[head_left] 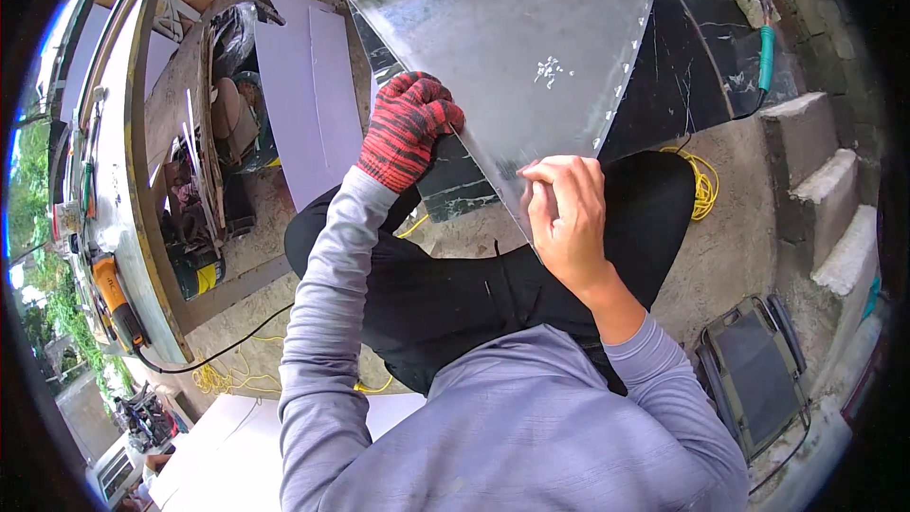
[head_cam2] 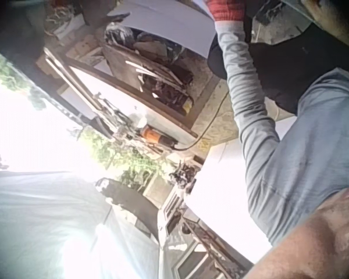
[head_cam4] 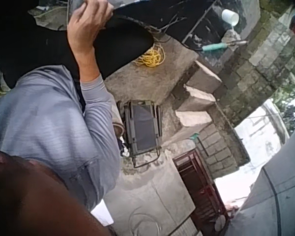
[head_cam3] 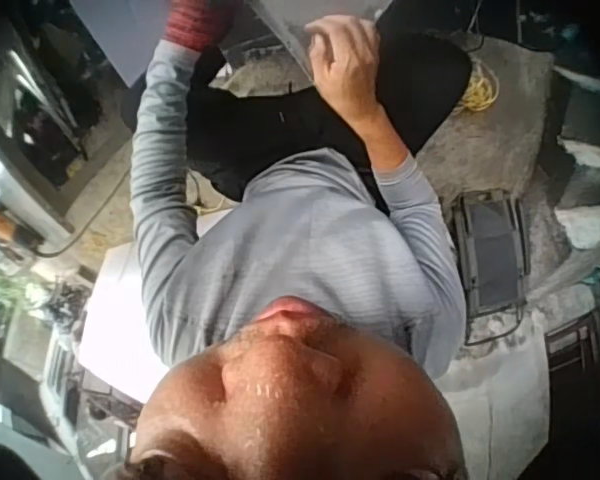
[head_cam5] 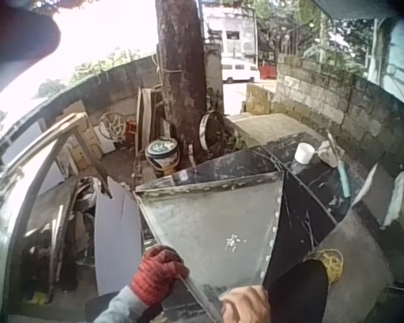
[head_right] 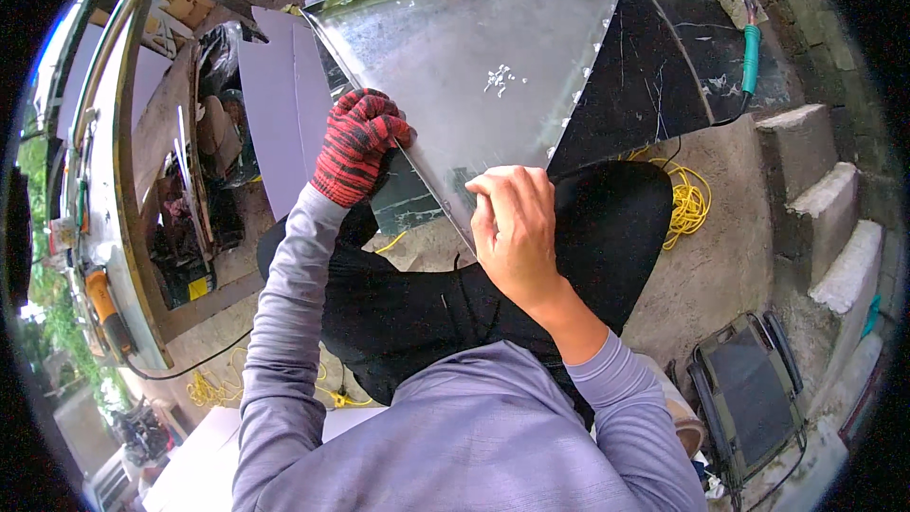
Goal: Soldering a triangular metal sign component at a workbench.
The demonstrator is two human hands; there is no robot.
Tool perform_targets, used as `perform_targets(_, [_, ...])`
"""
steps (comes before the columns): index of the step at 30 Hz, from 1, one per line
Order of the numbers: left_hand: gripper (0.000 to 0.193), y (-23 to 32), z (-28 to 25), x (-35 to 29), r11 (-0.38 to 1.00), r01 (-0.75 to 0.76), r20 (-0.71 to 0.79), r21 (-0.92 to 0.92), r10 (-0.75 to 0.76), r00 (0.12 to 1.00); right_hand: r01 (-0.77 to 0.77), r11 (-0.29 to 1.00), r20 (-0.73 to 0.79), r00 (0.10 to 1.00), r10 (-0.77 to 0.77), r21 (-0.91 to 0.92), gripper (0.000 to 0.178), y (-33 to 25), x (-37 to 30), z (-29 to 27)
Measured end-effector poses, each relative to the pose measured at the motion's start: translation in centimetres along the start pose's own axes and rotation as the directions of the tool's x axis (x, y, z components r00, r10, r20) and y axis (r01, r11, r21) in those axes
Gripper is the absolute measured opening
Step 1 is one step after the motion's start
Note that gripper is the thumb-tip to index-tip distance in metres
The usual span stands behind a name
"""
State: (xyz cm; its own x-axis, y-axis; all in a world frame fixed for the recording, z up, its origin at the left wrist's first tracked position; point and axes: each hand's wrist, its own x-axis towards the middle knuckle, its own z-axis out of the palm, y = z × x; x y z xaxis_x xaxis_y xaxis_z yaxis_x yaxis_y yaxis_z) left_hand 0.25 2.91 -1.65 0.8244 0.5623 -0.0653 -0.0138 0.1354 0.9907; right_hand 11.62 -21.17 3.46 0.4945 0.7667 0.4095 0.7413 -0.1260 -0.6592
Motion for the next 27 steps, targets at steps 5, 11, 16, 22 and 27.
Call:
perform_targets(5, [0.008,-0.6,-0.7,0.3,0.687,-0.403,0.189,0.604,0.368,0.910,0.008,1.000,-0.002,1.000,-0.008,-0.005,0.022,0.1,0.0,0.1])
perform_targets(11, [0.006,0.4,-0.3,0.2,0.977,-0.049,0.051,0.208,0.039,0.998,0.000,1.000,0.003,1.000,0.000,-0.004,0.021,0.2,-0.1,0.0])
perform_targets(16, [0.005,-0.1,-0.5,0.2,0.989,0.132,-0.009,-0.066,-0.133,0.991,-0.002,1.000,0.005,1.000,0.002,0.006,0.021,0.2,-0.1,0.0])
perform_targets(22, [0.009,0.1,-0.5,0.1,0.878,-0.213,0.119,0.429,0.179,0.977,-0.010,1.000,-0.007,1.000,0.010,0.004,0.020,-0.1,0.1,-0.1])
perform_targets(27, [0.009,1.1,0.0,0.0,0.992,0.128,0.000,0.009,-0.128,0.992,-0.010,1.000,-0.023,1.000,0.010,0.010,0.018,0.1,0.0,0.0])
